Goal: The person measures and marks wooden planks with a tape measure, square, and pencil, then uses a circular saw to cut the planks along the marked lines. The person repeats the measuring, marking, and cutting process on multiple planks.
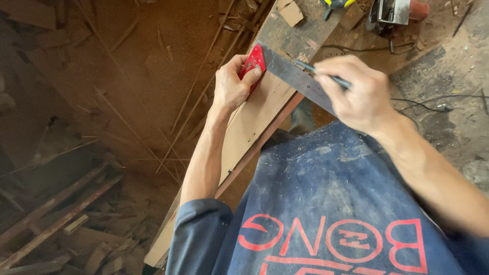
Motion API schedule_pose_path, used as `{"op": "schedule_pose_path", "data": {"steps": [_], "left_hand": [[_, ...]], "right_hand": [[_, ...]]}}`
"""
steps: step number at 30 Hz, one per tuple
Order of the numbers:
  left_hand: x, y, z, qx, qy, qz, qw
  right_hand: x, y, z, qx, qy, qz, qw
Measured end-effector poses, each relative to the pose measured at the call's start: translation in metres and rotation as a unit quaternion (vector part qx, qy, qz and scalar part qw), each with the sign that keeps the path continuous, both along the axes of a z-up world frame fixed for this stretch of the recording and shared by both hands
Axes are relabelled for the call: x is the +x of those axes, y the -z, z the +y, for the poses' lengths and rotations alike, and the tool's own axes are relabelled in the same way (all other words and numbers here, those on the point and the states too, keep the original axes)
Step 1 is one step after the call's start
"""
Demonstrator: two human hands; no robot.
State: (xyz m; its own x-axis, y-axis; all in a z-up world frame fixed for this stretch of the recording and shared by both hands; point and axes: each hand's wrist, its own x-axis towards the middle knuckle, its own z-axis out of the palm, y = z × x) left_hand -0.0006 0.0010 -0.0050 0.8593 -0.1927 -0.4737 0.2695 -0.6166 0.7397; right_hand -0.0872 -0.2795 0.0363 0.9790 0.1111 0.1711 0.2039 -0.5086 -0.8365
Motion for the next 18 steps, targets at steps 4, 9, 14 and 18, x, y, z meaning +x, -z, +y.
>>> {"op": "schedule_pose_path", "data": {"steps": [4,9,14,18], "left_hand": [[-0.001,0.004,0.002,0.002,-0.009,0.015,1.000],[-0.005,-0.008,-0.012,-0.256,-0.131,-0.038,0.957],[-0.048,-0.035,-0.051,-0.382,-0.181,-0.111,0.899],[-0.114,-0.035,-0.105,-0.284,-0.081,-0.206,0.933]], "right_hand": [[-0.024,-0.034,-0.040,-0.029,0.062,0.044,0.997],[-0.056,-0.036,-0.048,0.007,0.180,0.065,0.982],[-0.081,-0.013,-0.008,0.257,0.232,0.094,0.933],[-0.094,-0.003,0.020,0.393,0.236,0.097,0.883]]}}
